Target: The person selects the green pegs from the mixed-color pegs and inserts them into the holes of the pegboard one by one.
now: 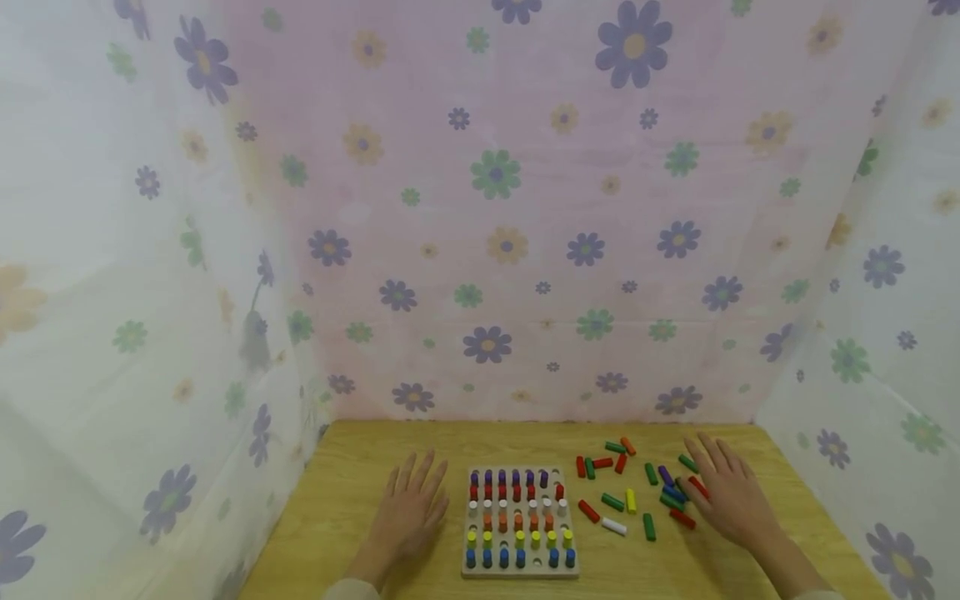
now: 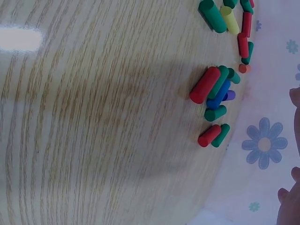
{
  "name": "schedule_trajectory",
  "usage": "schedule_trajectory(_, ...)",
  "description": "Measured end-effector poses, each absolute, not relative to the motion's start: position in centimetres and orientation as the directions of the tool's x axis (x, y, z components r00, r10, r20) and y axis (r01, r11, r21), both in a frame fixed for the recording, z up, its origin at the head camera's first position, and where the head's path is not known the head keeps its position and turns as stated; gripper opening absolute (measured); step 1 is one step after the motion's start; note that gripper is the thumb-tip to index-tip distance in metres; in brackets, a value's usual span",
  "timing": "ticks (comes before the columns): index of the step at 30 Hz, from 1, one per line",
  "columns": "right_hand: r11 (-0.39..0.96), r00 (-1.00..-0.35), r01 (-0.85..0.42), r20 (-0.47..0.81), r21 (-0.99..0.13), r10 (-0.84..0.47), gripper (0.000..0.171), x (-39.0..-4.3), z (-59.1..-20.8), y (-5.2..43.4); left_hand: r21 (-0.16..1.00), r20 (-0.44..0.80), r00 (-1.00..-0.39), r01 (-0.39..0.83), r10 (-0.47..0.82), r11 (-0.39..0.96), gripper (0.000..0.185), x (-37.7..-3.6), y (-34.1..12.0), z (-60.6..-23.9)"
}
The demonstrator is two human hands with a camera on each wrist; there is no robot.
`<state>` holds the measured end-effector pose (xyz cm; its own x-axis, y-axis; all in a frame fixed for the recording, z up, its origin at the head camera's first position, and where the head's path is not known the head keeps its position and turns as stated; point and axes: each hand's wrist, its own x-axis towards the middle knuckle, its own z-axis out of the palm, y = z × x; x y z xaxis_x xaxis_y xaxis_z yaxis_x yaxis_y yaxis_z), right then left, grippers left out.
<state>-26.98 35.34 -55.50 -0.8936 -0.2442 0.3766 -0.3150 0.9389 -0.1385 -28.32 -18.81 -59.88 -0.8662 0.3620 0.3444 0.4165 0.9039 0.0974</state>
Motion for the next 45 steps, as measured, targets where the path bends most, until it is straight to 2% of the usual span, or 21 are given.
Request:
schedule_trajectory(7,0.94,-0.895,-0.31,0.379,-0.145,-0.237,0.069,-26.5,-55.5,35.4,0.121,0.333,-0.867,0.429,0.37,0.895,0.058,-27.8,-18.5,-60.5)
schedule_trajectory(15,0.894,-0.904,-0.323,0.38,-0.31,-0.195,0.063,-26.4,-55.4,34.8,0.169,0.332,-0.871,0.434,0.363,0.885,0.056,-27.5,-18.1,-59.8)
schedule_trajectory(25,0.873,-0.947,-0.263,0.284,-0.41,-0.152,0.065,-25.7,-55.4,34.4,0.236,0.282,-0.888,0.431,0.363,0.871,0.055,-27.5,-17.5,-60.1)
schedule_trajectory(31,0.856,-0.961,-0.231,0.249,-0.463,-0.125,0.06,-25.1,-55.7,33.8,0.277,0.233,-0.906,0.411,0.355,0.868,0.055,-27.3,-17.3,-60.6)
schedule_trajectory(45,0.773,-0.982,-0.177,0.163,-0.61,-0.096,0.055,-24.5,-56.0,32.6,0.391,0.21,-0.92,0.389,0.331,0.834,0.052,-26.5,-16.8,-61.4)
